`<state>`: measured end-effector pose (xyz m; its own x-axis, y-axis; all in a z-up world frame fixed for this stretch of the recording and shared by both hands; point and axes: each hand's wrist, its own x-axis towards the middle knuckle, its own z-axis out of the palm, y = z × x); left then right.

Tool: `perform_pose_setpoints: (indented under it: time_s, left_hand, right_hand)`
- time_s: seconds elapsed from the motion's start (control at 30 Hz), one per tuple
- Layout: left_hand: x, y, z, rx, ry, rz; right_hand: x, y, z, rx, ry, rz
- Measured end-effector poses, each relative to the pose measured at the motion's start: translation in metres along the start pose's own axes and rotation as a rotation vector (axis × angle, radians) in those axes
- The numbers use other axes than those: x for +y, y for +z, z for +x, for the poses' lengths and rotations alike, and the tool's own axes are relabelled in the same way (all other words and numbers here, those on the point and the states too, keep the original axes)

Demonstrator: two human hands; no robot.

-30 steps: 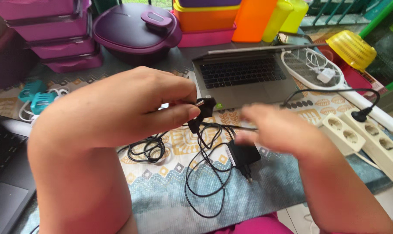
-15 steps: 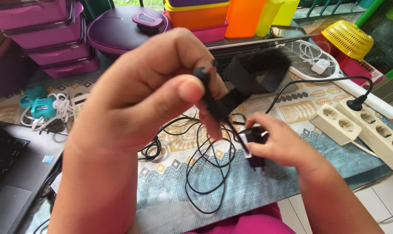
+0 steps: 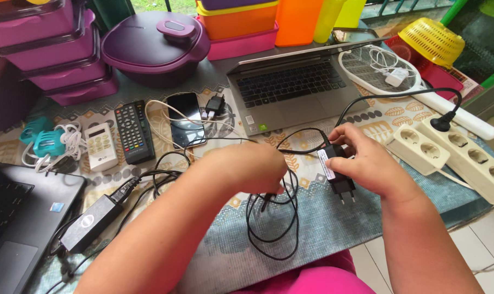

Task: The person plugs chargers and power cords into power strips on the table, connects a laptop charger, and replaces batteries in a TV remote and a calculator. They then plug a charging cable into an electric fly swatter to charge it.

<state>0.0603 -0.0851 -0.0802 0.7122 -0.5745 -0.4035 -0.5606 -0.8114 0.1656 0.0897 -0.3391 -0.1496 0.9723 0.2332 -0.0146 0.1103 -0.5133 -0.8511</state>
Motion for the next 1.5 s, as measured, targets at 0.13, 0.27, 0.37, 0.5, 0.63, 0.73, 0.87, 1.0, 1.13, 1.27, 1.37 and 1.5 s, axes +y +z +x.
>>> perform_pose_setpoints:
  time_s: [0.13,0.27,0.37,0.5,0.63,0.73,0.87,1.0,1.13,1.27,1.37,1.5]
  left_hand:
    - [0.005,0.019,0.020,-0.094,-0.058,-0.001]
    - [0.016,0.039,0.042,-0.203,-0.102,0.033]
    - [0.023,0.058,0.047,-0.033,-0.051,-0.060]
    - [0.023,0.061,0.045,0.069,-0.043,-0.163]
    - [0.021,0.044,0.031,0.205,0.057,-0.187]
    - [0.022,0.026,0.021,0.301,0.079,-0.188]
    - [0.013,0.005,0.008,0.461,0.179,-0.237]
    - [0.007,-0.005,0.000,0.547,0.291,-0.305]
    - [0.016,-0.001,0.002,0.499,0.261,-0.283]
    - [0.012,0.001,0.008,0.746,0.441,-0.341]
    - [0.000,-0.001,0.013,0.992,0.493,-0.474]
    - [-0.007,0.004,0.020,1.270,0.511,-0.691]
  right_hand:
    - [0.002,0.002,0.001,0.017,-0.004,0.003]
    - [0.005,0.001,0.002,0.032,-0.021,0.000]
    - [0.008,0.002,0.006,0.031,-0.031,0.032]
    - [0.011,0.003,0.011,0.051,-0.069,0.053]
    - [0.015,0.002,0.014,0.043,-0.077,0.323]
    - [0.015,-0.002,0.014,0.002,-0.115,0.610]
    - [0.010,-0.010,0.008,-0.096,-0.118,1.012]
    - [-0.003,-0.008,-0.004,-0.107,-0.272,1.123]
    - [-0.016,0.001,-0.012,-0.116,-0.414,0.953]
    - [-0.027,0.005,-0.010,-0.174,-0.447,0.811]
    - [-0.032,0.009,-0.005,-0.223,-0.391,0.903]
    - [-0.038,0.030,-0.004,-0.250,-0.315,1.129]
